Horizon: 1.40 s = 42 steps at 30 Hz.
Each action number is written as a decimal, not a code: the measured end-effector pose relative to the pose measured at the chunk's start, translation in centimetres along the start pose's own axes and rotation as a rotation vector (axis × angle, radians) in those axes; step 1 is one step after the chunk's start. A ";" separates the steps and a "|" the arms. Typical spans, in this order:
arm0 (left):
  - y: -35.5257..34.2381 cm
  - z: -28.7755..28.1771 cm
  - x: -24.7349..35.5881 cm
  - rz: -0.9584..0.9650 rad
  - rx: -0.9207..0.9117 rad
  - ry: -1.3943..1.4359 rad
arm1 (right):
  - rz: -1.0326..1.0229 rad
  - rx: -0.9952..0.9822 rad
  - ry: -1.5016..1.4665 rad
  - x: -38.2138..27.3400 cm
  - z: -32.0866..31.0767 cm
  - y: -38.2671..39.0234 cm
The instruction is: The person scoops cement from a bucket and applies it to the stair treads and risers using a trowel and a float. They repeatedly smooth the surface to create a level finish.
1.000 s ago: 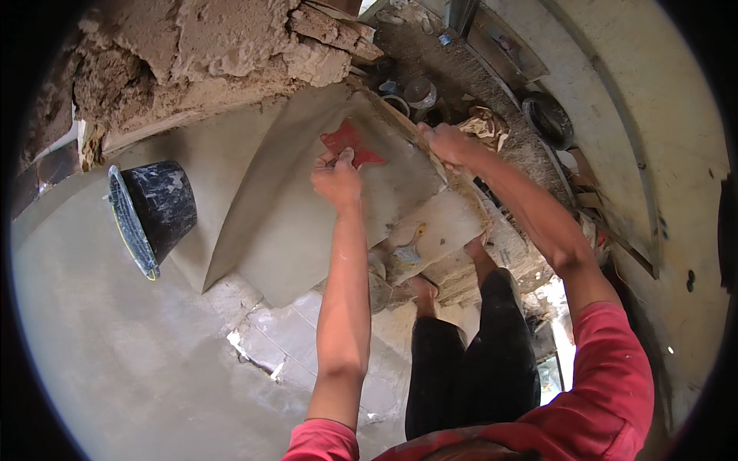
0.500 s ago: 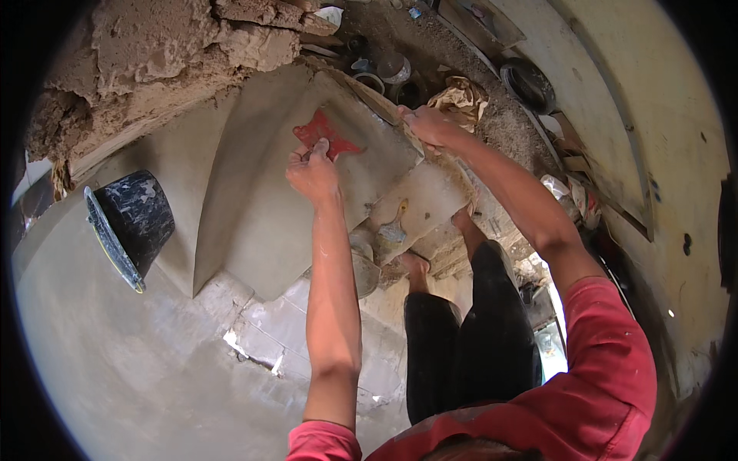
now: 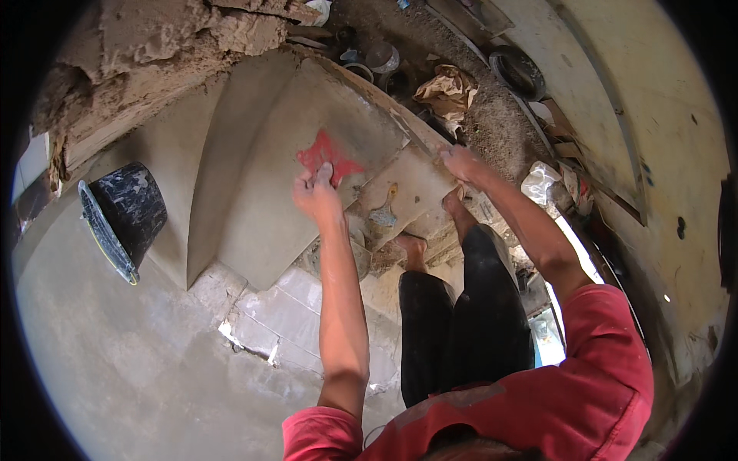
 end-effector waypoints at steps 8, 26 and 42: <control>6.8 -13.9 -1.1 -0.012 0.050 0.021 | 0.356 -0.058 0.126 7.1 4.5 12.2; 5.8 -51.1 -17.7 -0.301 0.084 -0.355 | -0.405 0.155 0.892 -19.9 32.3 20.4; 0.4 -51.4 -21.1 -0.146 -0.329 -0.520 | -0.266 0.033 0.997 -24.8 44.2 9.9</control>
Point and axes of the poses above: each hand's wrist, its own y-axis away from the middle knuckle, its own z-axis out of the palm, x = y × z, the point moved 2 cm from there along -y, towards the middle knuckle, and after that the axes turned 13 degrees about y, right-handed, at the moved point
